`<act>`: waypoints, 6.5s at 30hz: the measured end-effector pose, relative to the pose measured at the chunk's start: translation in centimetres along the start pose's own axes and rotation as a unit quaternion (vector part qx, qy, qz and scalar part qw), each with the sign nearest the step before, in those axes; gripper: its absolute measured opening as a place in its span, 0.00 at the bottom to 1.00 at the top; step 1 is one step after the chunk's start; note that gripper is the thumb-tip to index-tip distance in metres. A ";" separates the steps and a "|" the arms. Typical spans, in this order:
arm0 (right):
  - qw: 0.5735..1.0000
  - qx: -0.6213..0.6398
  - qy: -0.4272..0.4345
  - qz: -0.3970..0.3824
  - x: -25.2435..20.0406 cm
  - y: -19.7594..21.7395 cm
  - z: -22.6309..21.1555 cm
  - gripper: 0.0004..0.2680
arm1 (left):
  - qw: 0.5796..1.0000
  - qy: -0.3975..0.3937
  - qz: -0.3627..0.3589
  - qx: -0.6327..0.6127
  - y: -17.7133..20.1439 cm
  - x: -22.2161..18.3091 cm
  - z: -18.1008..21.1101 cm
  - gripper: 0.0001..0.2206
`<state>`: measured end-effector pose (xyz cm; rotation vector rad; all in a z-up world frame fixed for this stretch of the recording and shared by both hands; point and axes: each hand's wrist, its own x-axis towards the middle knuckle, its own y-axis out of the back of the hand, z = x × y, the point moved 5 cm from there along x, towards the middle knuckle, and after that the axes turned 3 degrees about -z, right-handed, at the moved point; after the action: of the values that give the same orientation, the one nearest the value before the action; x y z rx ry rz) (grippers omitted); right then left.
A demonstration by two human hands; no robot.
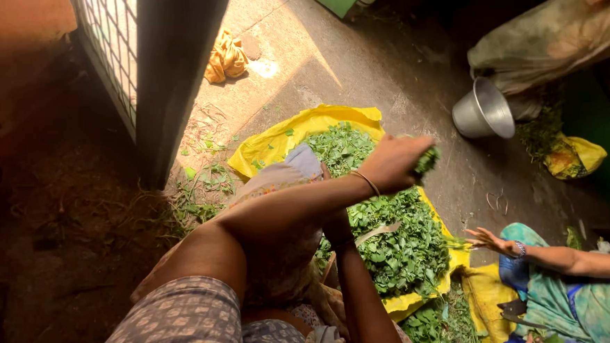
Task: The person sits on the floor and sorts leafy green vegetables by hand, separating stems and leaves. The person places sorted leaves onto a yellow sack and discards stems to the side. Another person works nearby doing the same task.
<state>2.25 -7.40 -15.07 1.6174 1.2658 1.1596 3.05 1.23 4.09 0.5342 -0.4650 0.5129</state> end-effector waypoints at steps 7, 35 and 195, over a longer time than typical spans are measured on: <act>0.934 0.318 -0.161 -0.026 5.9 3.4 -2.8 0.19 | 0.994 -0.109 -0.026 -0.008 0.0 -3.9 6.0 0.13; 0.787 0.487 -0.250 0.285 -11.5 33.7 5.5 0.14 | 0.991 0.051 -0.072 -0.096 -3.1 -6.7 -5.0 0.24; 0.662 0.239 -0.649 0.289 -25.0 -9.4 25.6 0.17 | 0.721 0.586 -0.033 -0.368 -29.3 -25.6 -31.3 0.10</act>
<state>21.67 -30.55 -36.34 2.5288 0.0156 -0.3172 8.57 -10.85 -44.01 -0.5929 0.5945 0.4534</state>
